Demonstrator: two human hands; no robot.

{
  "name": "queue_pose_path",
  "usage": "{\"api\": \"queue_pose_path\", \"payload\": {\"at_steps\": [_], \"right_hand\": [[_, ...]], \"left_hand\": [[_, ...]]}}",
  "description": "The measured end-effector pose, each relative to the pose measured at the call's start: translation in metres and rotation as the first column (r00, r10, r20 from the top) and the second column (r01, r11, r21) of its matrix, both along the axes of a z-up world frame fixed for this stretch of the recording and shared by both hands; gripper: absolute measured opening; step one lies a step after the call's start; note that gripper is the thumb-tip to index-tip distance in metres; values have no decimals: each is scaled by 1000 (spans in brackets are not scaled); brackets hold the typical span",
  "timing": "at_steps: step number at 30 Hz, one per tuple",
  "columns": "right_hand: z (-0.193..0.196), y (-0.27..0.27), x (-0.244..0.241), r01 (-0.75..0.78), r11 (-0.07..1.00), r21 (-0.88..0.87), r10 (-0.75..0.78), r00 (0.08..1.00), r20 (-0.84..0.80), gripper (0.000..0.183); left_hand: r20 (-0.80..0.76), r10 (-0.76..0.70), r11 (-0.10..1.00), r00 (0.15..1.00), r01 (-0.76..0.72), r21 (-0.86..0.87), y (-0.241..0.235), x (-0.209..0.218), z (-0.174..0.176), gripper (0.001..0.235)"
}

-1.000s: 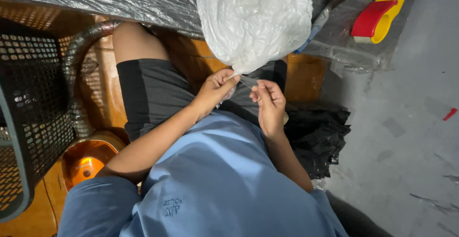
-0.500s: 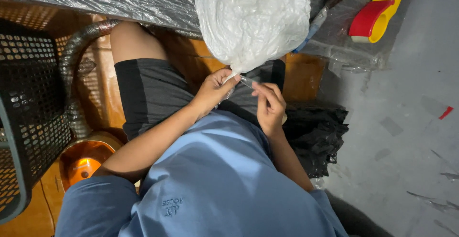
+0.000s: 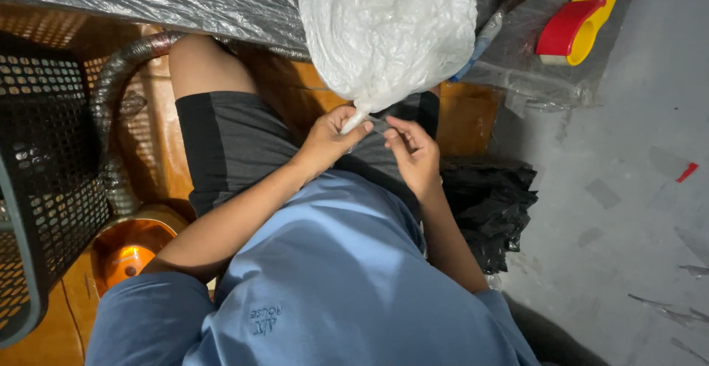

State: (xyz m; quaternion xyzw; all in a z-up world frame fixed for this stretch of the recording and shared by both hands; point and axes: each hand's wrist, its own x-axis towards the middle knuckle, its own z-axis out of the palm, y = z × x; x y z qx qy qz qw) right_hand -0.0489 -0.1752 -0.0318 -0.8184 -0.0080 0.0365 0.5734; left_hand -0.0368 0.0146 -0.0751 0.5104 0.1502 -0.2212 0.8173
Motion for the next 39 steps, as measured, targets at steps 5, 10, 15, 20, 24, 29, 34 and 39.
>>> {"api": "queue_pose_path", "payload": {"at_steps": [5,10,15,20,24,29,34,39], "right_hand": [[-2,-3,5,-28,991,-131,-11,958,-285,11],[3,-9,13,-77,972,-224,19,967,-253,11],[-6,-13,7,5,991,134,42,938,-344,12],[7,3,6,89,918,386,58,933,-355,13],[-10,0,3,155,878,453,20,933,-358,13],[-25,-2,1,278,823,495,-69,914,-399,15],[-24,-3,-3,242,875,419,-94,934,-343,13],[-20,-3,-4,205,911,357,-120,962,-246,12]], "left_hand": [[38,-45,998,998,44,43,0,2,-10,17],[53,-38,996,998,33,83,1,2,-3,15],[66,-25,996,997,19,90,0,2,-5,16],[86,-21,993,996,11,114,0,2,-2,12],[104,-12,995,994,1,104,-2,0,-9,14],[91,-11,995,996,2,99,0,2,-2,11],[82,-9,995,997,1,97,0,3,-1,11],[62,9,997,998,-14,74,-1,2,3,10]]}}
